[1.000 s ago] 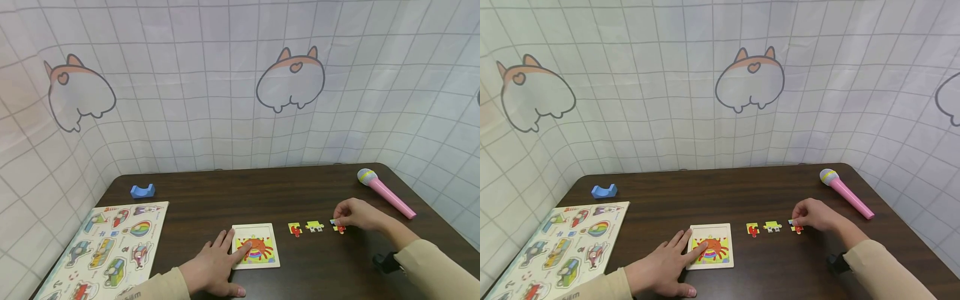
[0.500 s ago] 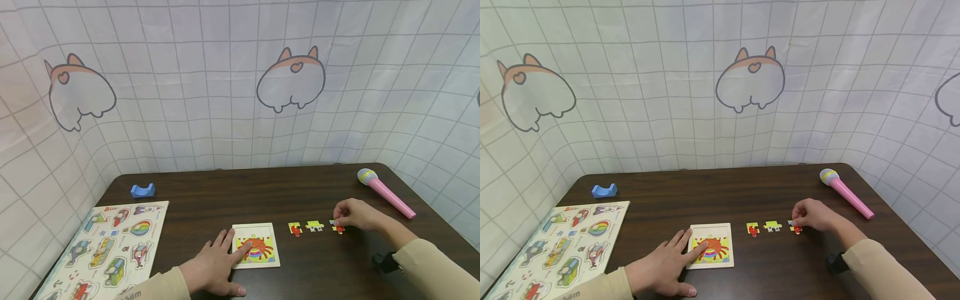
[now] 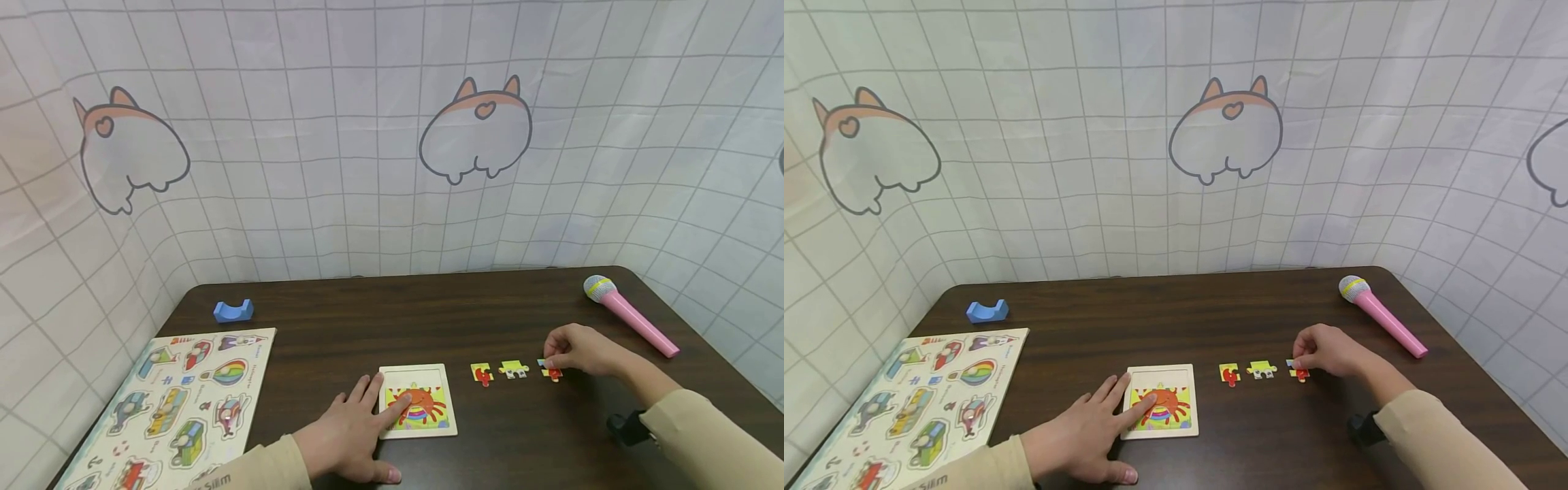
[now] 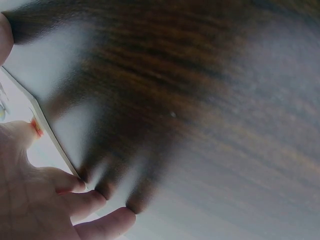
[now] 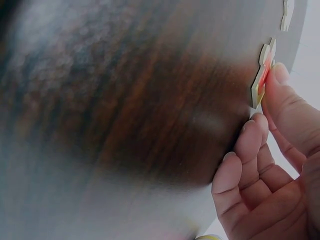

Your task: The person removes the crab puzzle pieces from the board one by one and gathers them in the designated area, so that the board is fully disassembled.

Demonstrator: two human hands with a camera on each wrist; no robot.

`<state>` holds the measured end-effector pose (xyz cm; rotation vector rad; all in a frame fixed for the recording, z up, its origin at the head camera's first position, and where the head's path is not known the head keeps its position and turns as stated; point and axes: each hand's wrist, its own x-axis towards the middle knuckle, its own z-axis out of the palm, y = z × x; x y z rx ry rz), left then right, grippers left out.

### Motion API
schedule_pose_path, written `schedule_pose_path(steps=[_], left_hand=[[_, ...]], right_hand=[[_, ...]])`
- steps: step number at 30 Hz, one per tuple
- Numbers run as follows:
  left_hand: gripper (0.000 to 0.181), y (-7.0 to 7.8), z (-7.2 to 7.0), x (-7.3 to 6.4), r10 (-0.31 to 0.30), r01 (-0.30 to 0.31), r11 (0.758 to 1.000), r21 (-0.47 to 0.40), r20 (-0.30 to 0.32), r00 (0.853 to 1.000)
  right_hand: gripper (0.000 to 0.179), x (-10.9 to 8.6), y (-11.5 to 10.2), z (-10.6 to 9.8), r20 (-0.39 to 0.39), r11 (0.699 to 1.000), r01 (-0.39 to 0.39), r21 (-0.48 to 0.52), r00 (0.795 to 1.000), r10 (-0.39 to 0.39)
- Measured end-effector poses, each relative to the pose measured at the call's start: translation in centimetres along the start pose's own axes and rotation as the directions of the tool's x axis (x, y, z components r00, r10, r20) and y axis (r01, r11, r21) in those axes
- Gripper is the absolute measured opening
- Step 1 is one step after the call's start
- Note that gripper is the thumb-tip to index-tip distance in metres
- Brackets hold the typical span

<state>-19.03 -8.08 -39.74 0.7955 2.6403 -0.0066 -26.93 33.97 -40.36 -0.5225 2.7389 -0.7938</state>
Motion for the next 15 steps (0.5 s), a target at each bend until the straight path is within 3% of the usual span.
schedule_pose_path(steps=[9, 15], left_hand=[[0.096, 0.0, -0.1, 0.0, 0.003, -0.003, 1.000, -0.007, 0.005, 1.000], [0.097, 0.0, 0.0, -0.1, 0.004, -0.004, 1.000, -0.020, -0.003, 1.000]], right_hand=[[0.014, -0.1, 0.0, -0.2, -0.011, 1.000, 0.009, 0.004, 1.000, -0.009], [0.011, 0.3, -1.2, -0.3, -0.067, 1.000, 0.012, -0.005, 0.998, -0.013]])
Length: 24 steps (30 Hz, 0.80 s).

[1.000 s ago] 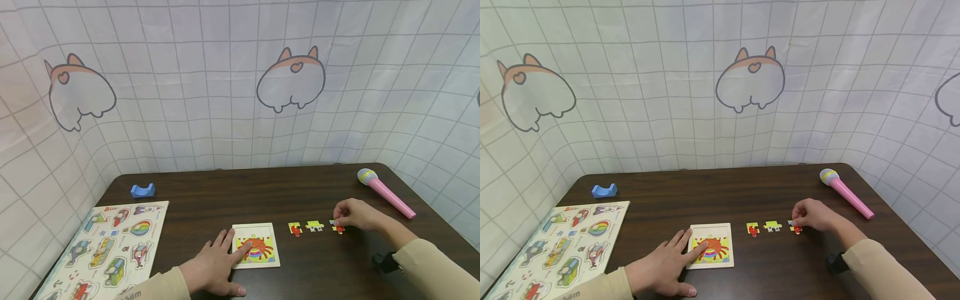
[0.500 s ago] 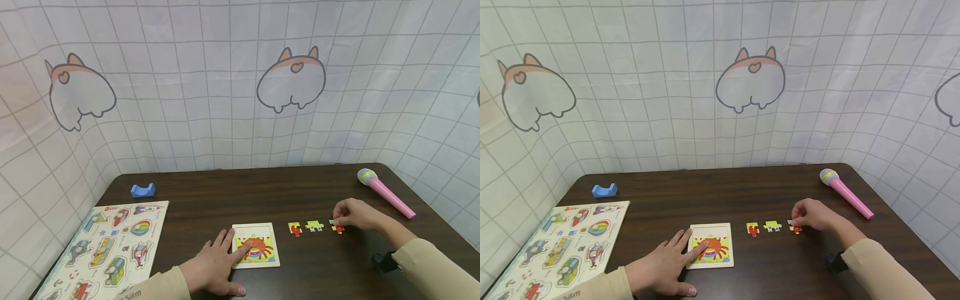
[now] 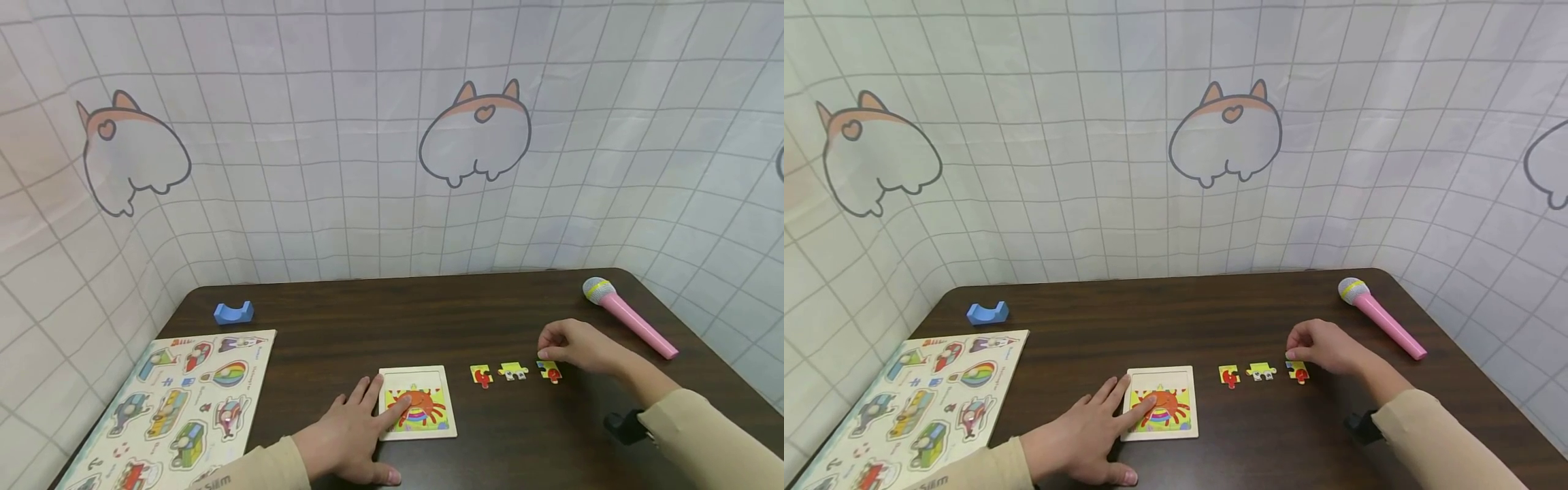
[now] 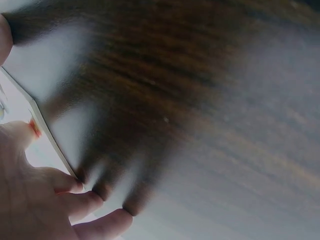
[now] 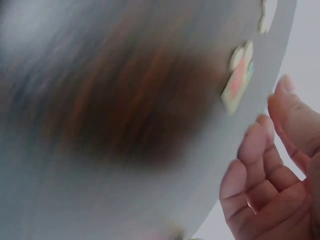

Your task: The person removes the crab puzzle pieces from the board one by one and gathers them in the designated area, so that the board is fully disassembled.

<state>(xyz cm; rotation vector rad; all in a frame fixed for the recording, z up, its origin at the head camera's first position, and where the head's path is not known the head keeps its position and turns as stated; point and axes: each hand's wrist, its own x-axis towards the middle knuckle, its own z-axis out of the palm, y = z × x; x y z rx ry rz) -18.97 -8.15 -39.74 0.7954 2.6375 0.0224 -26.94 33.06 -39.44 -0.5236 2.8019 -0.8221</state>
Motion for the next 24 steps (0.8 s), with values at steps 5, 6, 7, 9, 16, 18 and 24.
schedule_pose_path(steps=[5, 6, 7, 9, 16, 18, 24], left_hand=[[0.097, -0.1, 0.1, -0.1, 0.012, -0.012, 1.000, 0.003, -0.019, 1.000], [0.097, -0.1, 0.1, -0.1, 0.017, -0.017, 1.000, 0.004, -0.025, 1.000], [0.097, -0.1, 0.1, -0.2, 0.020, -0.020, 1.000, 0.004, -0.029, 0.999], [0.097, -0.2, 0.2, -0.2, 0.026, -0.026, 1.000, 0.001, -0.036, 0.999], [0.099, -0.3, 0.3, -0.3, 0.034, -0.035, 0.999, -0.016, -0.040, 0.999], [0.098, -0.4, 0.3, -0.2, 0.036, -0.036, 0.999, -0.023, -0.033, 0.999], [0.092, -0.5, 0.3, -0.1, 0.050, -0.051, 0.998, -0.033, -0.018, 0.999]], right_hand=[[0.009, 1.0, -2.7, 1.1, -0.023, 0.999, 0.049, -0.007, 0.999, -0.049], [0.009, 1.3, -3.2, 1.5, -0.019, 0.998, 0.064, -0.009, 0.998, -0.064], [0.009, 1.6, -3.8, 2.0, -0.010, 0.997, 0.081, -0.009, 0.997, -0.081], [0.009, 2.1, -5.1, 2.9, 0.009, 0.993, 0.117, -0.006, 0.993, -0.117], [0.010, 3.6, -9.2, 5.8, 0.103, 0.982, 0.184, 0.028, 0.977, -0.186], [0.009, 3.9, -10.1, 6.4, 0.112, 0.981, 0.191, 0.032, 0.975, -0.193], [0.007, 4.8, -11.7, 7.7, 0.118, 0.975, 0.221, 0.019, 0.968, -0.222]])
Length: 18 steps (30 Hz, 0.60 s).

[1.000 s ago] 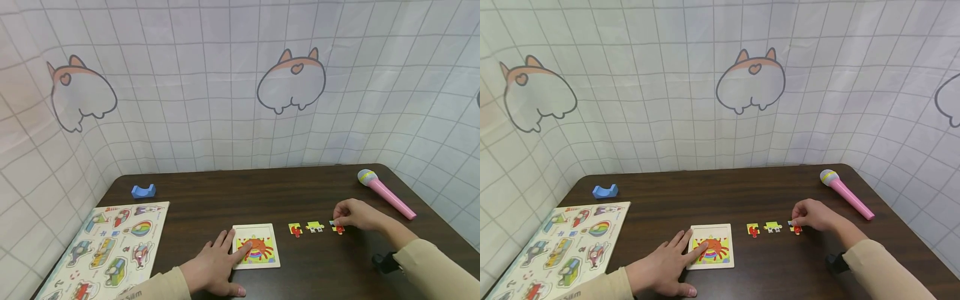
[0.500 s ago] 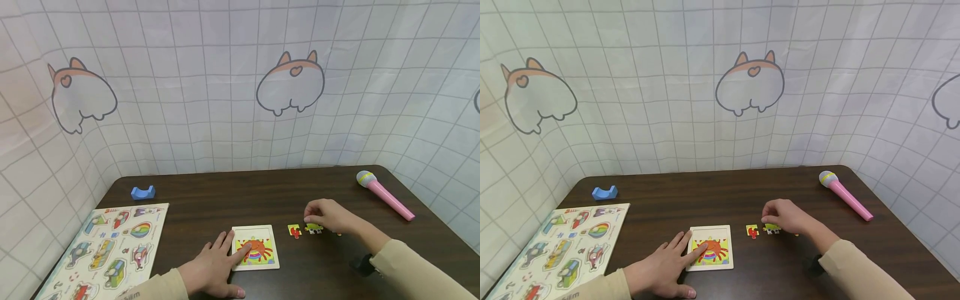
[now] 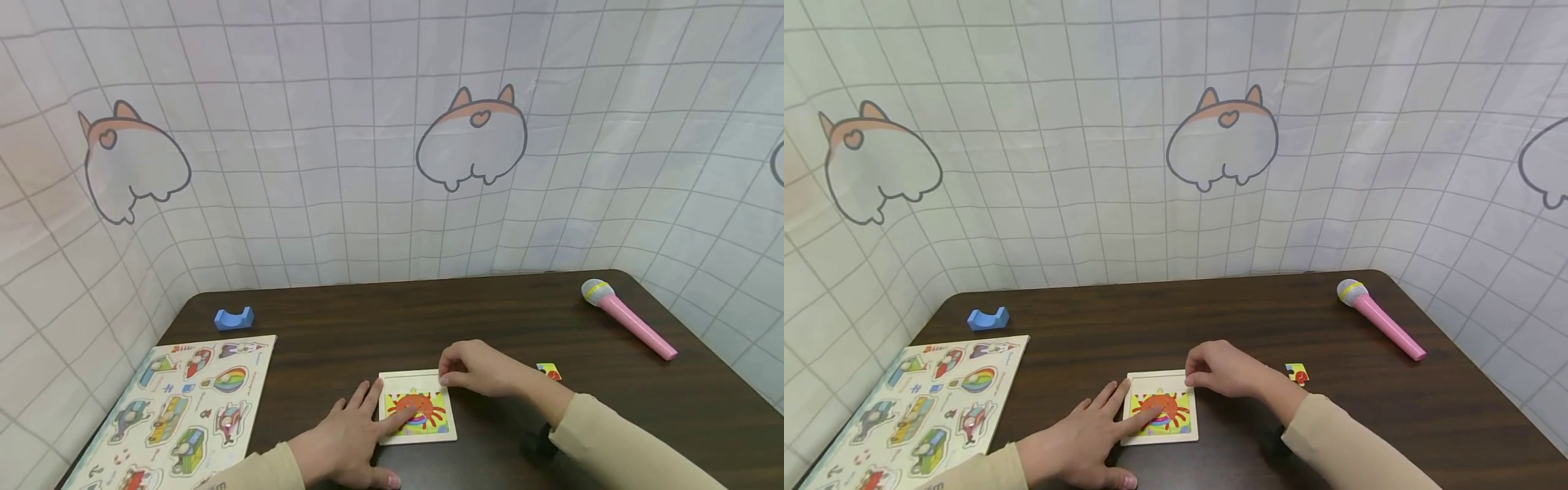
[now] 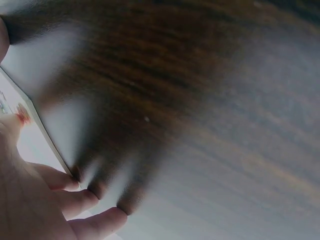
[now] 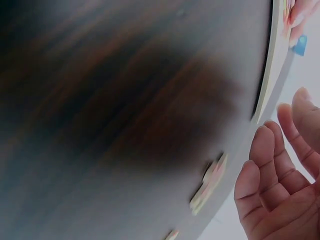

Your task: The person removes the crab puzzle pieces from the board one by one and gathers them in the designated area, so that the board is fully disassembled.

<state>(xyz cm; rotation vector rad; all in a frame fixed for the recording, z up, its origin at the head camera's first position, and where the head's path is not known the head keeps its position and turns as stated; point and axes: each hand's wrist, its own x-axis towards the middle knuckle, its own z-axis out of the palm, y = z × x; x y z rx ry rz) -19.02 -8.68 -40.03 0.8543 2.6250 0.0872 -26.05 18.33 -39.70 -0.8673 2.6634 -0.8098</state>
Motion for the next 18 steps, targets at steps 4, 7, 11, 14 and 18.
schedule_pose_path(steps=[4, 7, 11, 14, 18], left_hand=[[0.090, 0.0, 0.0, 0.0, 0.011, -0.011, 1.000, 0.006, -0.009, 1.000], [0.089, 0.0, -0.1, 0.1, 0.009, -0.009, 1.000, -0.001, -0.001, 1.000], [0.089, -0.1, -0.2, 0.1, 0.010, -0.010, 1.000, -0.009, 0.012, 1.000], [0.088, 0.0, -0.2, 0.1, 0.012, -0.012, 1.000, -0.007, 0.010, 1.000], [0.088, 0.1, -0.1, -0.1, 0.012, -0.012, 1.000, 0.005, -0.002, 1.000]], right_hand=[[0.006, 0.7, -0.6, 0.6, 0.010, 1.000, 0.026, -0.002, 1.000, -0.026], [0.004, 1.3, -1.3, 0.9, 0.026, 0.999, 0.036, -0.006, 0.999, -0.036], [0.006, 2.3, -2.6, 1.6, 0.059, 0.998, 0.059, -0.030, 0.997, -0.057], [0.005, 3.2, -3.7, 2.4, 0.087, 0.996, 0.078, -0.053, 0.994, -0.073], [0.003, 3.8, -5.2, 3.2, 0.097, 0.991, 0.060, -0.121, 0.994, -0.048]])
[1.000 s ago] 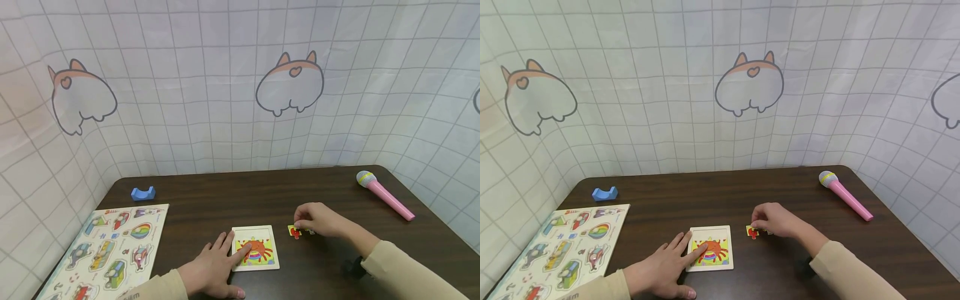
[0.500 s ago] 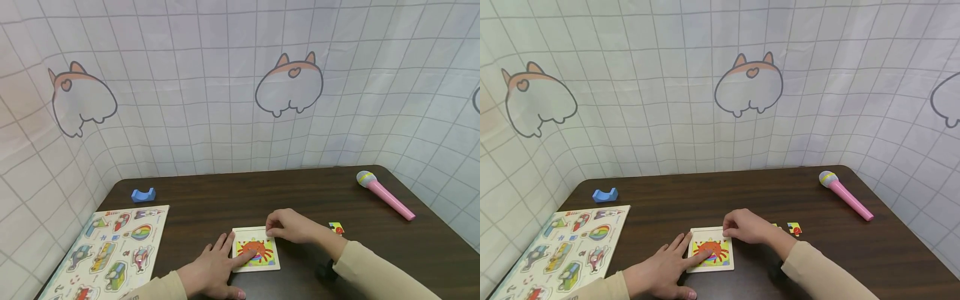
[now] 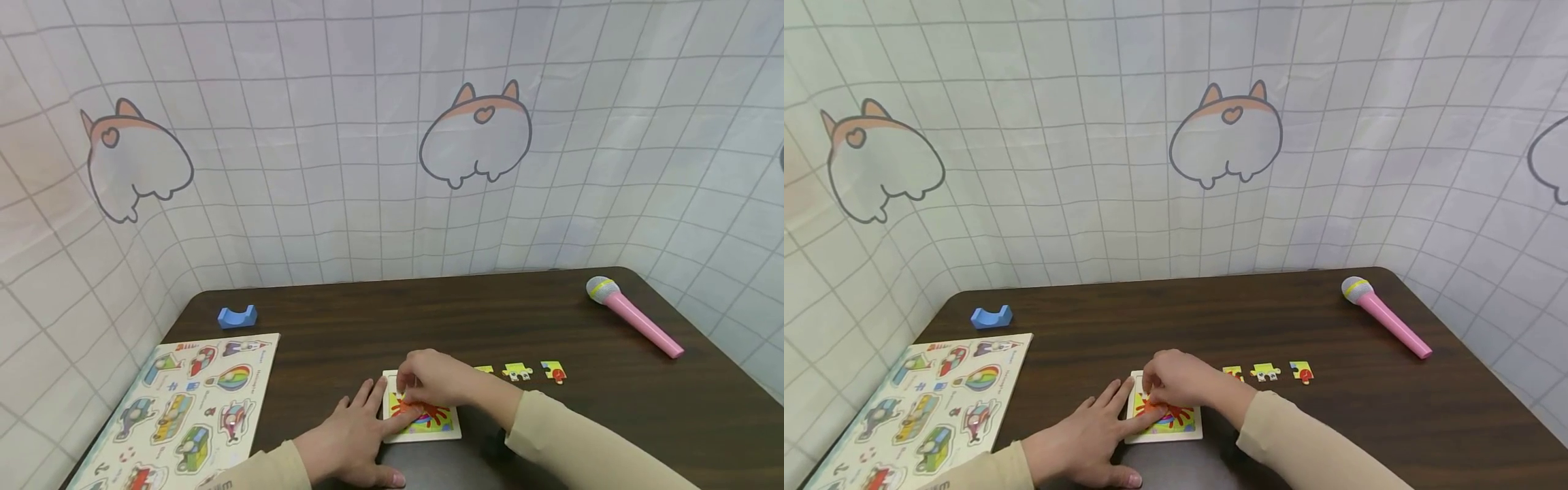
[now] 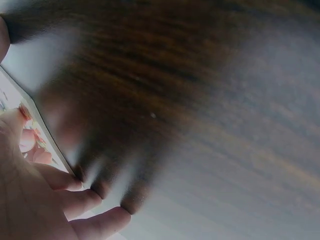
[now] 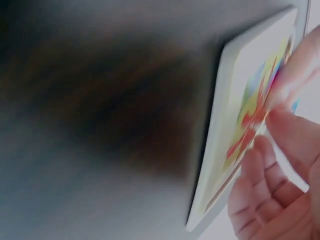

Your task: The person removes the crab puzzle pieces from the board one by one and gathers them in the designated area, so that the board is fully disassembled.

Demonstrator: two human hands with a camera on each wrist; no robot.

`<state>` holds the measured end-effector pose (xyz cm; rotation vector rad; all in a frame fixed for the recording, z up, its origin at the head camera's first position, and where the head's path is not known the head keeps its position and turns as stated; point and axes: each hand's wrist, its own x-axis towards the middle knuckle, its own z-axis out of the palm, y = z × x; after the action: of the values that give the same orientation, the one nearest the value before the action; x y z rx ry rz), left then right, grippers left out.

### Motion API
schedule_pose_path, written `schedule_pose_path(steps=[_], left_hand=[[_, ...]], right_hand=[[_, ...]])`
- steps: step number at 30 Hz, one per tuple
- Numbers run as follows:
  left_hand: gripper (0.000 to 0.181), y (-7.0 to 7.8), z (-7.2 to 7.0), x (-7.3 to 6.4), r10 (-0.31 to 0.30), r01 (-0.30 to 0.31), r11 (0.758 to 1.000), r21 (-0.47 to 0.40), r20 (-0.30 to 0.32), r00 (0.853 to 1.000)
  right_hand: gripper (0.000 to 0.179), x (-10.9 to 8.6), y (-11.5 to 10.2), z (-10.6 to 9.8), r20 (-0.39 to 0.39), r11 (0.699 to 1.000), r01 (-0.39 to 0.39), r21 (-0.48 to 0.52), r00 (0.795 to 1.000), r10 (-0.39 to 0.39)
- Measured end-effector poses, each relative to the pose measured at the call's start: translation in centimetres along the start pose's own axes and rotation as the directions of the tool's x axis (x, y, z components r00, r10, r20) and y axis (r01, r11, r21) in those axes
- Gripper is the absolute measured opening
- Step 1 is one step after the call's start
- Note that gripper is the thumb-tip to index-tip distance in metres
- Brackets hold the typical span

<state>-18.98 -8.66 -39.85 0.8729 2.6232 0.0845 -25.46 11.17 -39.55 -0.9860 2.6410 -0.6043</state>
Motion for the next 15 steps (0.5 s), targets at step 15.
schedule_pose_path(steps=[15], left_hand=[[0.087, 0.12, -0.04, -0.09, -0.012, 0.012, 1.000, -0.001, -0.004, 1.000]], right_hand=[[0.017, -0.09, -0.80, -0.02, 0.006, 0.993, -0.047, 0.105, 0.999, 0.047]])
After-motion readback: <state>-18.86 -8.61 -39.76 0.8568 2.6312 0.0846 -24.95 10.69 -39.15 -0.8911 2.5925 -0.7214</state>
